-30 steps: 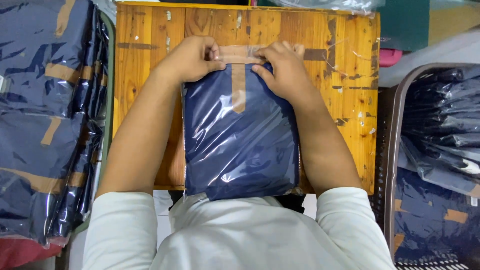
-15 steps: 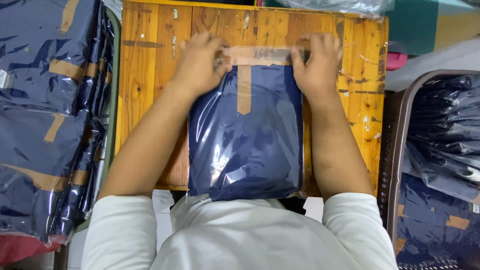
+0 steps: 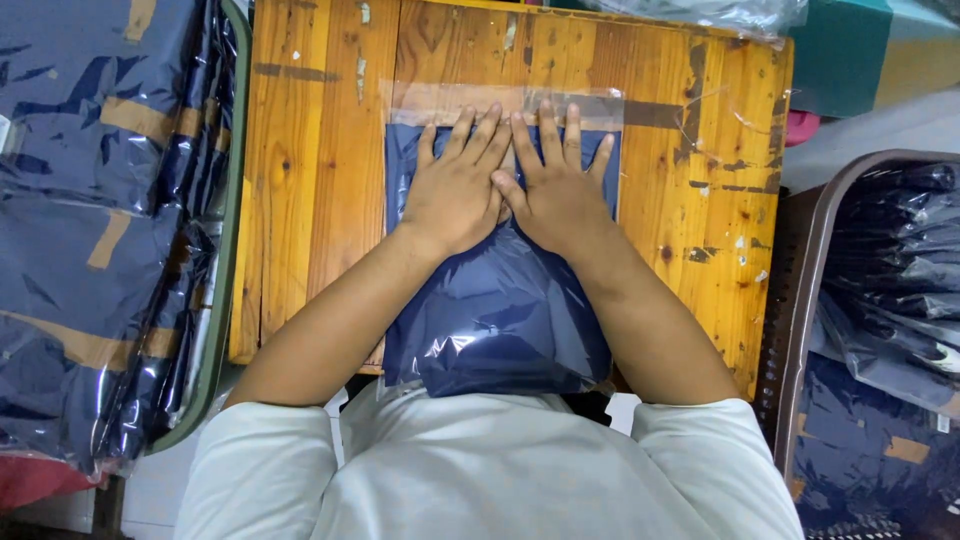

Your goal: Placing a folded blue shirt into a plastic bag and sealing it for packaging.

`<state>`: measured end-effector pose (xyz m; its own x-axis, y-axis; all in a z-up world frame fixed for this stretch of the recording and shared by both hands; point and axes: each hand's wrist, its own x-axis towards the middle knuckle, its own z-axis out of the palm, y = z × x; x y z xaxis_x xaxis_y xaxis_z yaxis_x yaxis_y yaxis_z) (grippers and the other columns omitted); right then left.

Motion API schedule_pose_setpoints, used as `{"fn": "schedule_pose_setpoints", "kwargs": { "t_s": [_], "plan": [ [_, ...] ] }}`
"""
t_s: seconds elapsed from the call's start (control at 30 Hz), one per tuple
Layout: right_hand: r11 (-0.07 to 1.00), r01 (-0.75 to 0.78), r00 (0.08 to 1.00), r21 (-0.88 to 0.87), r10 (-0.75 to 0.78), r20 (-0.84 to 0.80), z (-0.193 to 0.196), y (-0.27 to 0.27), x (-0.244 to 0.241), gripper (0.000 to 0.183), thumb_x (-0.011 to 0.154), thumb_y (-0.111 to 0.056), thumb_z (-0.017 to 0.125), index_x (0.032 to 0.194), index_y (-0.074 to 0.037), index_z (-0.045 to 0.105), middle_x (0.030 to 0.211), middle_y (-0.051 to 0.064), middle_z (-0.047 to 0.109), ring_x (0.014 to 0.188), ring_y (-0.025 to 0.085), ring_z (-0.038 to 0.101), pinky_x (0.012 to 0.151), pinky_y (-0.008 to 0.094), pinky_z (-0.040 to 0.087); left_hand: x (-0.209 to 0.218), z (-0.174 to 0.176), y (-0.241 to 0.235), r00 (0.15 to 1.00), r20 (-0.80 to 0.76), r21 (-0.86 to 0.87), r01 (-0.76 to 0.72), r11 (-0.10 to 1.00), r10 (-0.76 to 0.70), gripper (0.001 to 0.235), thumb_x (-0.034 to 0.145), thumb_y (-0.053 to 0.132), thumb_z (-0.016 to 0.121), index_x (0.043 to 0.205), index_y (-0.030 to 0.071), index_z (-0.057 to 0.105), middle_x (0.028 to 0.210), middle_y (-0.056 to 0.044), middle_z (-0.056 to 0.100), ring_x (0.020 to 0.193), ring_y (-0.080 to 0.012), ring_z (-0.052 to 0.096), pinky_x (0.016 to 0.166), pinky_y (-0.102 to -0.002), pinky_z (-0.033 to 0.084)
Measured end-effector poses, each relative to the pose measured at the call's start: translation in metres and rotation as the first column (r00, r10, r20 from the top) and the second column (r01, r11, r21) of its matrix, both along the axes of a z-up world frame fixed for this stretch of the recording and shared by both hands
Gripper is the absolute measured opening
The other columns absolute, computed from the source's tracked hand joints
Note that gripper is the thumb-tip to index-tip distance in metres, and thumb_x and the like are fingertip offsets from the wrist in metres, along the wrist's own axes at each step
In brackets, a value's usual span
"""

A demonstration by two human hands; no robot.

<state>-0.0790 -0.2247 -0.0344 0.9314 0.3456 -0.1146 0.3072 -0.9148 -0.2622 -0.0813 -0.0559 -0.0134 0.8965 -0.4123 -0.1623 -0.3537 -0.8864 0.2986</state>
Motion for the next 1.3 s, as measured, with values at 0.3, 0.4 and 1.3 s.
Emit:
{"fn": "schedule_pose_setpoints", "kwargs": {
  "t_s": [0.3, 0.4, 1.3],
  "plan": [
    [1.0, -0.009, 0.994, -0.022, 0.012, 0.104, -0.006, -0.003, -0.004, 0.073, 0.107, -0.055, 0.041, 0.166, -0.016, 0.024, 0.167, 0.024, 0.023, 0.155, 0.05, 0.008, 0.109, 0.085, 0.009, 0.002, -0.013, 0.001, 0.997, 0.072, 0.031, 0.039, 0.999, -0.041, 0.067, 0.101, 0.031, 0.042, 0.164, 0.013, 0.027, 0.172, -0.007, 0.021, 0.155, -0.0328, 0.02, 0.119, -0.062, 0.016],
    [0.999, 0.019, 0.994, 0.037, -0.022, 0.106, -0.001, -0.01, -0.003, 0.075, 0.106, -0.054, 0.049, 0.165, -0.013, 0.028, 0.167, 0.028, 0.018, 0.154, 0.052, 0.005, 0.11, 0.085, 0.01, 0.004, -0.017, 0.003, 0.995, 0.096, 0.004, 0.037, 0.999, -0.038, 0.069, 0.1, 0.03, 0.044, 0.165, 0.014, 0.027, 0.171, -0.008, 0.025, 0.154, -0.0331, 0.023, 0.118, -0.063, 0.017],
    [0.74, 0.561, 0.821, 0.371, -0.555, -0.133, 0.005, -0.077, 0.068, 0.046, 0.095, -0.029, 0.075, 0.132, -0.006, 0.06, 0.097, 0.005, 0.068, 0.093, 0.023, 0.068, 0.085, 0.037, 0.053, 0.064, -0.009, 0.099, 0.625, -0.538, -0.622, -0.747, 0.233, 0.566, 0.016, 0.094, 0.005, 0.063, 0.083, 0.015, 0.069, 0.065, 0.006, 0.055, 0.057, -0.0062, 0.051, 0.053, -0.024, 0.043]
  ]
}}
